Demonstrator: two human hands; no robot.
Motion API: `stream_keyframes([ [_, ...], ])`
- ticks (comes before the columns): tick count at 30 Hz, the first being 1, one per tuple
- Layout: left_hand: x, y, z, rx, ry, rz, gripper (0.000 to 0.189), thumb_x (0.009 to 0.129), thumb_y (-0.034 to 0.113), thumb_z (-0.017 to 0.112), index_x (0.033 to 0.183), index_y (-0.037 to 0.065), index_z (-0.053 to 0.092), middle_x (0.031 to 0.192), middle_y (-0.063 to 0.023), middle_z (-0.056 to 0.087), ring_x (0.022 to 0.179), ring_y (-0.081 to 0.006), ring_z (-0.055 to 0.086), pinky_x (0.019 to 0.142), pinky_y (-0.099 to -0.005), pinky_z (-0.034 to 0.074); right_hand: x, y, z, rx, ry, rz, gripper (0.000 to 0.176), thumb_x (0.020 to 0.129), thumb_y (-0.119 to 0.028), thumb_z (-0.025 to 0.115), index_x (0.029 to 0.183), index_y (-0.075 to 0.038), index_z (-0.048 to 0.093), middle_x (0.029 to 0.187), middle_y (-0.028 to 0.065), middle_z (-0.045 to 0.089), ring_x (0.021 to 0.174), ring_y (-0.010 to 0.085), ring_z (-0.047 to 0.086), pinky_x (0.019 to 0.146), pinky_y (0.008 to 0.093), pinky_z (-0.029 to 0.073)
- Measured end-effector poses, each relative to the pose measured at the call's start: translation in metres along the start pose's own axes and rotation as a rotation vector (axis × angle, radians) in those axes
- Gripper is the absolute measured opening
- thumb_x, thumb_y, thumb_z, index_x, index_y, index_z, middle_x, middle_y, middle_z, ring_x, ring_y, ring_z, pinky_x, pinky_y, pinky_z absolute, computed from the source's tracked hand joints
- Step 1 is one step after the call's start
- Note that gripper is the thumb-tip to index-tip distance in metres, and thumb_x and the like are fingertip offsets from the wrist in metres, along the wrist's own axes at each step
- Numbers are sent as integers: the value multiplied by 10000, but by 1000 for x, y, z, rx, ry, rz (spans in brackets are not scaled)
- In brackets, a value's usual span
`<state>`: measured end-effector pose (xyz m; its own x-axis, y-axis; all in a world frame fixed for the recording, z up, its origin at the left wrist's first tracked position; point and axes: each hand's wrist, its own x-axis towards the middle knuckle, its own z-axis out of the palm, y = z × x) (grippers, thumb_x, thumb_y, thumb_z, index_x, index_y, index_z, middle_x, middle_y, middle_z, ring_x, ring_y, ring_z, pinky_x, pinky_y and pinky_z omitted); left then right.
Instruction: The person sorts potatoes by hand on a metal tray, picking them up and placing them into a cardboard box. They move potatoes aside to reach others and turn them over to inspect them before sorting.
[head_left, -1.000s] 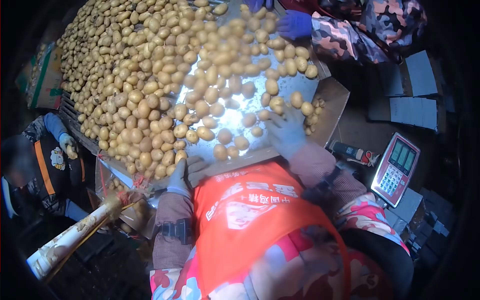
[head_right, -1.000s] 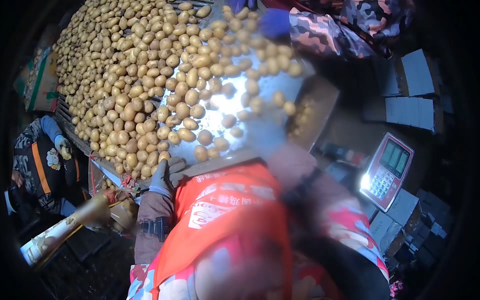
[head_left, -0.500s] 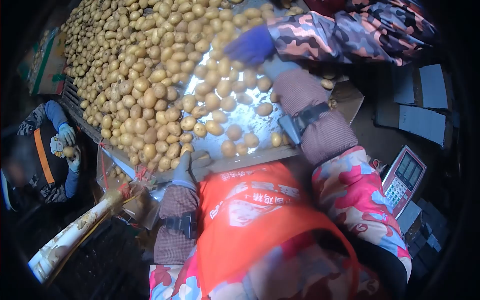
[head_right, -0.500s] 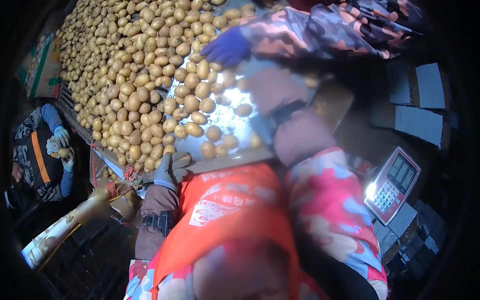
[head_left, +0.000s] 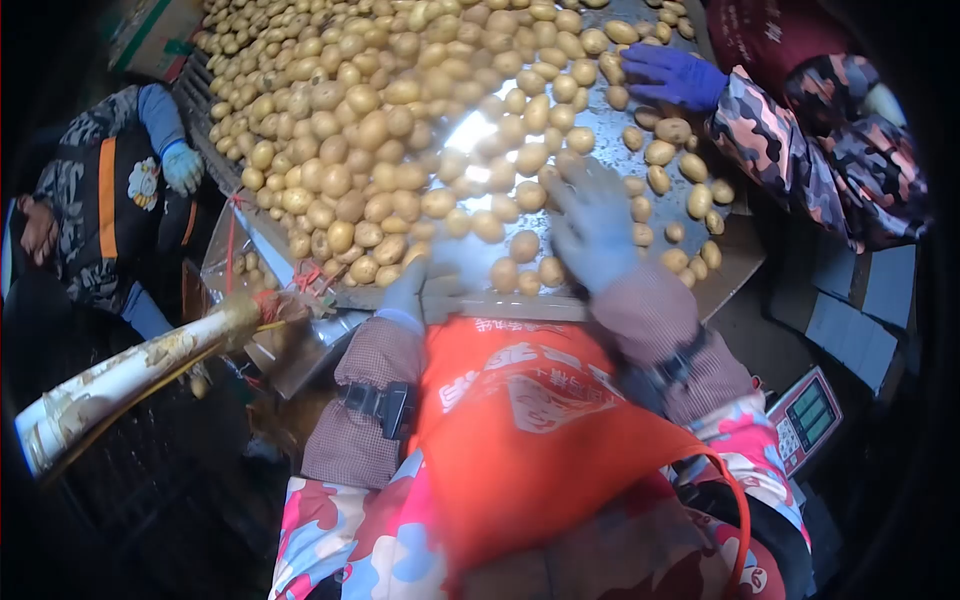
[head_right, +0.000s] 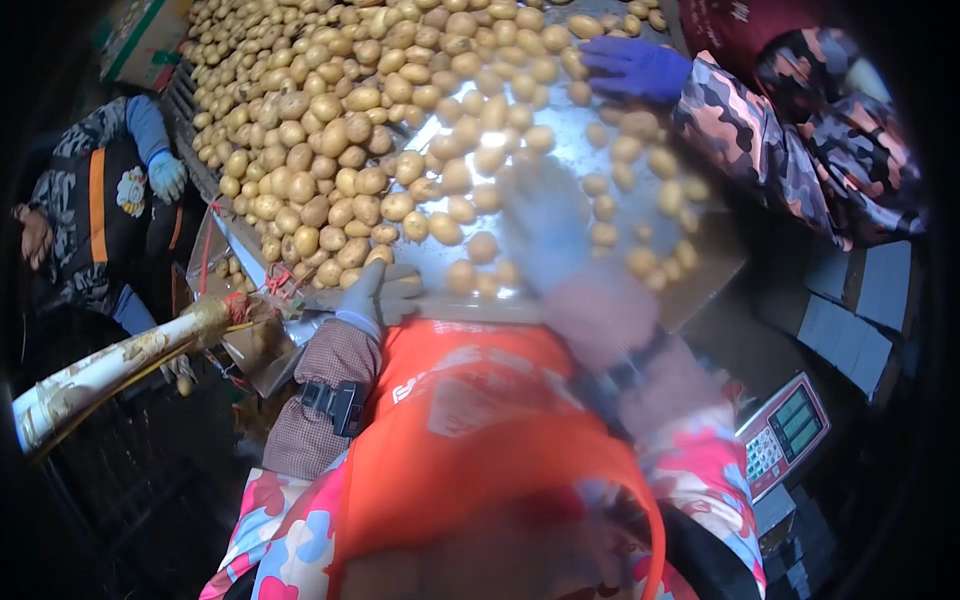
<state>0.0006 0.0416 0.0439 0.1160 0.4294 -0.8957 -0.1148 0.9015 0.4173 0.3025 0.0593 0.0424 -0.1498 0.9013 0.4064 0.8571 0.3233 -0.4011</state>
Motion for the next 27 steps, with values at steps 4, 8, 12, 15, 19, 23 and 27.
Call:
stream_keyframes([
  [4,1,-2,-5,21,-18,14,590,1049,517,377,1239,38,665,1015,-146,743,676,-270,678,564,-349,526,76,-33,76,53,17,-80,320,803,-165,668,1116,-97,688,1185,159,600,1126,384,547,949,497,450],
  [8,5,10,2,-75,-15,-16,587,1053,506,365,1249,36,658,1032,-152,742,697,-277,685,567,-370,528,54,-13,70,-53,-370,-192,256,791,-188,681,1031,-102,697,1099,123,613,1027,361,569,838,485,478],
  [12,6,-4,-12,-66,-63,-30,582,1059,518,364,1256,46,642,1023,-147,737,734,-279,699,547,-378,518,-18,29,3,37,-146,-145,168,818,-165,696,971,-96,696,1042,118,639,892,340,603,785,464,480],
  [15,6,-1,-14,-28,-60,-45,591,1058,530,363,1267,45,626,1023,-152,731,749,-280,702,541,-382,509,-17,62,-21,-191,-251,60,262,839,-170,698,1090,-98,709,1051,138,653,939,341,620,812,446,489],
  [19,4,6,-10,-63,-72,-105,601,1054,538,362,1307,43,590,1040,-175,724,736,-292,695,534,-381,499,52,24,9,55,-288,67,250,834,-158,691,1074,-88,678,1032,119,660,943,352,617,819,449,505],
  [23,14,2,-21,-77,-126,-78,594,1049,531,385,1336,43,563,1110,-194,704,794,-326,690,582,-398,510,56,7,67,-415,-600,-22,221,812,-207,701,1001,-96,669,971,106,646,901,351,617,786,446,515],
  [27,5,-7,-17,-195,-241,5,510,1063,440,426,1365,46,538,1245,-185,661,1038,-326,664,814,-403,549,56,8,47,-63,-571,167,261,852,-240,689,1056,-79,695,1010,119,676,925,336,636,830,424,526],
])
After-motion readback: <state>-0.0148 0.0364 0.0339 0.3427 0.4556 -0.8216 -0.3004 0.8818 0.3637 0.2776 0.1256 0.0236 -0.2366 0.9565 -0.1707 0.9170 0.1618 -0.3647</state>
